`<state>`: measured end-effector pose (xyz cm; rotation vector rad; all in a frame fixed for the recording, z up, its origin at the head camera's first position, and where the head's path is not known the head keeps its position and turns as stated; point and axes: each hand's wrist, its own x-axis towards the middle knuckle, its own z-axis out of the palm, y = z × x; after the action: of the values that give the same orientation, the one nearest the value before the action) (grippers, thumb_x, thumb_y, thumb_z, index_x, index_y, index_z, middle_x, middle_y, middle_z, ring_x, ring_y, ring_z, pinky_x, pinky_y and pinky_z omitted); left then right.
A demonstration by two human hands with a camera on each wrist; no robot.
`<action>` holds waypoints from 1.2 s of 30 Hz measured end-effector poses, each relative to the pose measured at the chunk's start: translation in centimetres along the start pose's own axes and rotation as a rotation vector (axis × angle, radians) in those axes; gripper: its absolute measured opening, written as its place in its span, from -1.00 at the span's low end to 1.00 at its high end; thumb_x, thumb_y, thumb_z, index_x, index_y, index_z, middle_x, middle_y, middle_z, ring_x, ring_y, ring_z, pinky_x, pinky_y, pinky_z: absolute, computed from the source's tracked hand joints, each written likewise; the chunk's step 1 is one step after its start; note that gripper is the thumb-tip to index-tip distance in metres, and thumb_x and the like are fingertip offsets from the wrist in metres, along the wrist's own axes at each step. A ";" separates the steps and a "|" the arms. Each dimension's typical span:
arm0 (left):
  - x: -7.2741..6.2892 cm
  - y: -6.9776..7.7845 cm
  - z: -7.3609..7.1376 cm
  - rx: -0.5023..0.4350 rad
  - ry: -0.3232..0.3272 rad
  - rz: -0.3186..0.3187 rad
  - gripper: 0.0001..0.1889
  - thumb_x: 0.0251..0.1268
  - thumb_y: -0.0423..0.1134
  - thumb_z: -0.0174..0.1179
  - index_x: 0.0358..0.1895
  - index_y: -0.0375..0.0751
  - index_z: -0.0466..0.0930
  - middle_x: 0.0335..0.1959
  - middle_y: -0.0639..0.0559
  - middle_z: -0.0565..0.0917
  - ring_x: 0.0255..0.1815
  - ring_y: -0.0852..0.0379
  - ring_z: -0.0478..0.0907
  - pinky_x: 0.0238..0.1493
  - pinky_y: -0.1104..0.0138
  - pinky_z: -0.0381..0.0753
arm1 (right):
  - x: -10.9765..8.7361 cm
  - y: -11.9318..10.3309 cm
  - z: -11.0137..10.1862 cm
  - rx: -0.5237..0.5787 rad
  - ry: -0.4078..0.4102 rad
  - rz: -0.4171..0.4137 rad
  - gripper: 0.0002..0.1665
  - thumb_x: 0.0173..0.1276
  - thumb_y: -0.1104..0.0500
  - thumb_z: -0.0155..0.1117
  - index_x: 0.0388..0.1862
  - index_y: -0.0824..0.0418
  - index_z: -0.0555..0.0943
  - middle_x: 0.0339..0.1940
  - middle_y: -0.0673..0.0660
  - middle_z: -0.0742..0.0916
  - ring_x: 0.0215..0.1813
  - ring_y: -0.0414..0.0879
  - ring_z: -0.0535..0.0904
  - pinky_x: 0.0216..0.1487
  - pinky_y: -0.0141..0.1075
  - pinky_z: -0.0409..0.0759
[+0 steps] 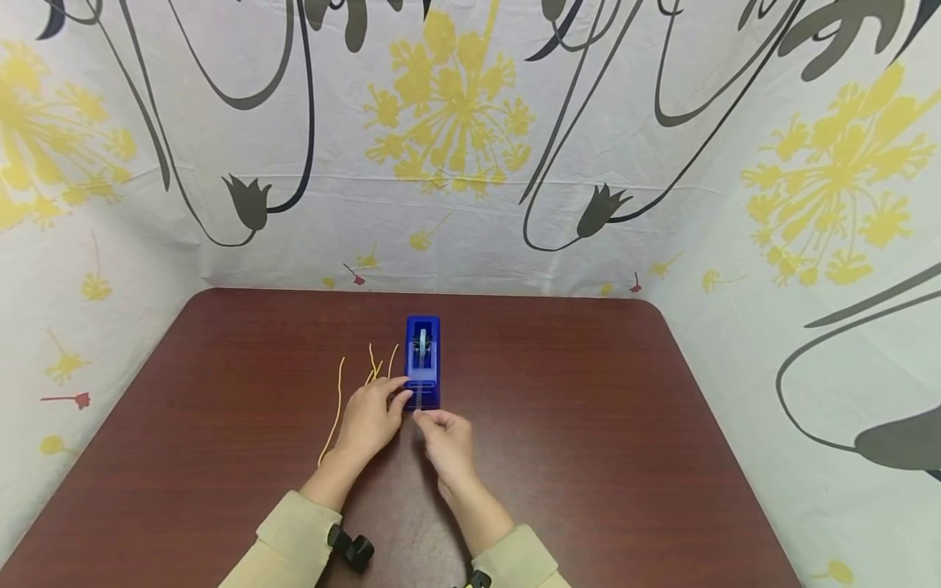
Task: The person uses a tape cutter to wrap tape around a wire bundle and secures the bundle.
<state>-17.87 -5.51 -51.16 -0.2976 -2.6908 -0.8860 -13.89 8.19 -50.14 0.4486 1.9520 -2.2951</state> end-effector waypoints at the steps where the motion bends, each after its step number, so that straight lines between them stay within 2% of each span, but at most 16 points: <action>1: 0.0 0.0 0.0 -0.001 0.000 -0.001 -0.72 0.42 -0.20 0.28 0.09 -0.21 0.73 -0.23 -0.12 0.75 -0.24 -0.14 0.70 -0.08 0.01 0.63 | 0.0 0.0 0.0 0.003 0.002 0.000 -0.74 0.34 0.28 0.35 -0.28 0.54 0.66 -0.82 -0.14 0.39 -0.75 -0.33 0.21 -0.64 -0.48 0.24; 36: 0.0 0.0 0.0 -0.011 -0.006 -0.020 -0.71 0.42 -0.18 0.28 0.10 -0.19 0.73 -0.21 -0.11 0.75 -0.20 -0.16 0.70 -0.06 0.00 0.61 | -0.4 0.3 -0.3 0.021 -0.004 0.001 -0.77 0.32 0.30 0.35 -0.28 0.52 0.65 -0.79 -0.14 0.40 -0.74 -0.34 0.18 -0.65 -0.48 0.19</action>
<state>-17.91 -5.53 -51.17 -0.2773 -2.7001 -0.9069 -13.35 8.39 -50.31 0.4458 1.9267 -2.3166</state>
